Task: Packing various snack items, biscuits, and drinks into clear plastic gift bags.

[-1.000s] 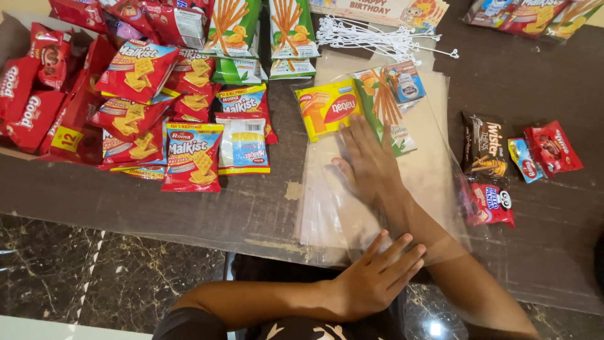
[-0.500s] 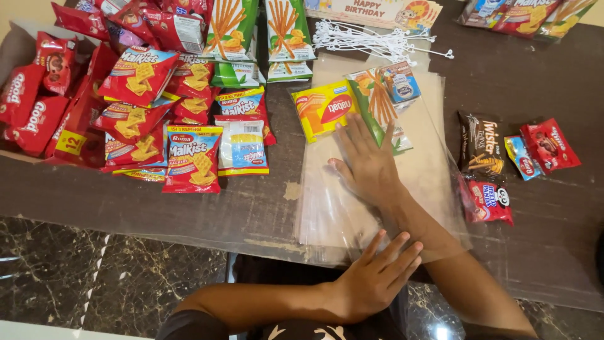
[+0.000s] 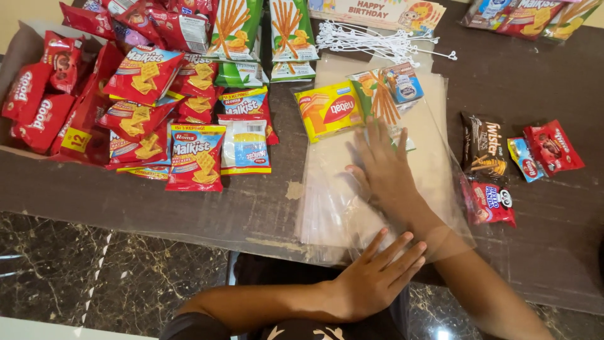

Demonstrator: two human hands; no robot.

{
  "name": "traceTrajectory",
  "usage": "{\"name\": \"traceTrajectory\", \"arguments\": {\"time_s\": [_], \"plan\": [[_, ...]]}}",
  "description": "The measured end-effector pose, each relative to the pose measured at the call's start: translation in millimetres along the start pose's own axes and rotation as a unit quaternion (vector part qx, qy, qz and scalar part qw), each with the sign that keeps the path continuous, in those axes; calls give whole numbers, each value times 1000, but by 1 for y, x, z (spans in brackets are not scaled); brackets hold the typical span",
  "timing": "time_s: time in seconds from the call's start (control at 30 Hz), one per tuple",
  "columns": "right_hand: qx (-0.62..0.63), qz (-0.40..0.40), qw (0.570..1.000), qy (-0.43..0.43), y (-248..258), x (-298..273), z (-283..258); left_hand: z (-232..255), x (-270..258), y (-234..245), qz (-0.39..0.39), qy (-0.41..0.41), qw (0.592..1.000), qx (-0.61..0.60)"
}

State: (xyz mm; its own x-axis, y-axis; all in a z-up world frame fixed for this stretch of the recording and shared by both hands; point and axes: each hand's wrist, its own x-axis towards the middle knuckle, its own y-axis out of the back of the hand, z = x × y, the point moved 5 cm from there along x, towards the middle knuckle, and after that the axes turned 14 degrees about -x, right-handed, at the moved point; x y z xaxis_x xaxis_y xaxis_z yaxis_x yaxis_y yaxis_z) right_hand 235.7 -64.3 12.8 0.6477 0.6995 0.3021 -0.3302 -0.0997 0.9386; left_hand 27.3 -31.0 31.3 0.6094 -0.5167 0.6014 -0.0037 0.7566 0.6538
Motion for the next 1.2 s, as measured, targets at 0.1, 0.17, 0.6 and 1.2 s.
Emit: {"name": "traceTrajectory", "arguments": {"time_s": [0.1,0.17,0.6,1.2], "plan": [[-86,-75,992,-46,-13,-4,11,1,1,1,18,-10,1000,-10],[-83,-94,990,-57,-16,-2,16,1,2,1,23,-10,999,-33],[-142,12,989,41,32,-64,-3,5,26,35,68,-58,996,-14],[69,-162,877,-447,111,-181,183,-1,20,38,-27,-101,993,-61]]}}
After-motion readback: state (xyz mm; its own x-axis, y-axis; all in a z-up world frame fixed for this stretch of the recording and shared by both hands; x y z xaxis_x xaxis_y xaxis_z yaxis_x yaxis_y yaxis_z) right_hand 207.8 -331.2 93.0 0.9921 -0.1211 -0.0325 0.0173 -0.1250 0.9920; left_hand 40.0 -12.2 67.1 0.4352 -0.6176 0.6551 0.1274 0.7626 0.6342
